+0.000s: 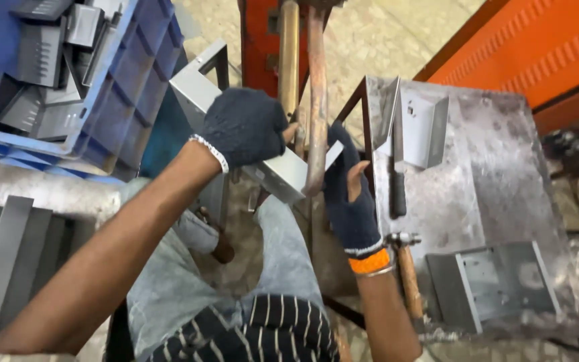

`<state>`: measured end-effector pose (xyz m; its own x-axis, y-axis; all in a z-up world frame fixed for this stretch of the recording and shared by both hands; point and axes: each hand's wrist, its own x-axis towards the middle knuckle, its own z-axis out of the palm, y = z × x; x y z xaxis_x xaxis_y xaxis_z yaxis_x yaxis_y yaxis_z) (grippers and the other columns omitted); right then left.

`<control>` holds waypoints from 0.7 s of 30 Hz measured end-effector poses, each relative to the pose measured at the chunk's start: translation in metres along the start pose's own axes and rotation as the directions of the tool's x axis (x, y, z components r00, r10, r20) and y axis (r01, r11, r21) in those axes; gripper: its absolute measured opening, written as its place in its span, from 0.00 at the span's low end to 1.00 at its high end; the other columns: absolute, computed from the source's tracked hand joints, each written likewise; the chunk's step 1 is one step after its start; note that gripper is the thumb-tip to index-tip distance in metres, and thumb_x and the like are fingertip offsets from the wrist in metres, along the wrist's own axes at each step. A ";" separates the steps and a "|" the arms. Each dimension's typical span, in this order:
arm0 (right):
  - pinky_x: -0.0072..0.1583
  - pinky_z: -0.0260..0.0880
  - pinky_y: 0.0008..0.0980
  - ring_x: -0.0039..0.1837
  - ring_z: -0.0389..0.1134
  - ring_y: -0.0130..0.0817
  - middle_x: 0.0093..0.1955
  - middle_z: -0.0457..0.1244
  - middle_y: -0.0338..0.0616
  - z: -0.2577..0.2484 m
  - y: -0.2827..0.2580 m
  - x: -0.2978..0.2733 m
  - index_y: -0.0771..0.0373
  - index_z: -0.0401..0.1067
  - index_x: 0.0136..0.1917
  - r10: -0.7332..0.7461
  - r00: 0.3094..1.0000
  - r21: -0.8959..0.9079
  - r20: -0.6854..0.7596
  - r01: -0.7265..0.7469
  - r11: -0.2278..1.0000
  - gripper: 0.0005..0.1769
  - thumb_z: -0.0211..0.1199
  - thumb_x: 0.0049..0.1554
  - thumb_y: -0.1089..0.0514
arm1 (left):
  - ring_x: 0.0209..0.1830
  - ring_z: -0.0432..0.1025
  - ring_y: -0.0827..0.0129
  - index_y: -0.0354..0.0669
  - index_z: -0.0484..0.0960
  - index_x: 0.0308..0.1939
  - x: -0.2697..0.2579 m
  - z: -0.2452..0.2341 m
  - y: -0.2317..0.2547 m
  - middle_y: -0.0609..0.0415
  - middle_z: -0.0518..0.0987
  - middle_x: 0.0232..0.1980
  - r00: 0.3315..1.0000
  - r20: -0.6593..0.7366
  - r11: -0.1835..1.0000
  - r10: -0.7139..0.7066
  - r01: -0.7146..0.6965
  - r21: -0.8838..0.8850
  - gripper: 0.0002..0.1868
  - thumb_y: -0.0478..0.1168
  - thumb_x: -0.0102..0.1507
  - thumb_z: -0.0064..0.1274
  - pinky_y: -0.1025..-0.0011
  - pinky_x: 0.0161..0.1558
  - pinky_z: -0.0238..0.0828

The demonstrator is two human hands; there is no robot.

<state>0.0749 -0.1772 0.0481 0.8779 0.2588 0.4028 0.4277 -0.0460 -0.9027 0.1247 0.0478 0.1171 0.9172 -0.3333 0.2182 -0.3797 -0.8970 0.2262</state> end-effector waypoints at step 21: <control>0.50 0.68 0.31 0.43 0.68 0.29 0.40 0.69 0.41 -0.073 -0.029 -0.089 0.66 0.76 0.44 0.237 0.832 0.049 -0.502 -0.246 0.968 0.30 0.47 0.69 0.40 | 0.18 0.72 0.48 0.46 0.83 0.15 -0.111 0.033 0.169 0.44 0.75 0.18 0.975 -0.192 0.947 -0.109 0.044 -0.318 0.24 0.52 0.63 0.53 0.50 0.26 0.67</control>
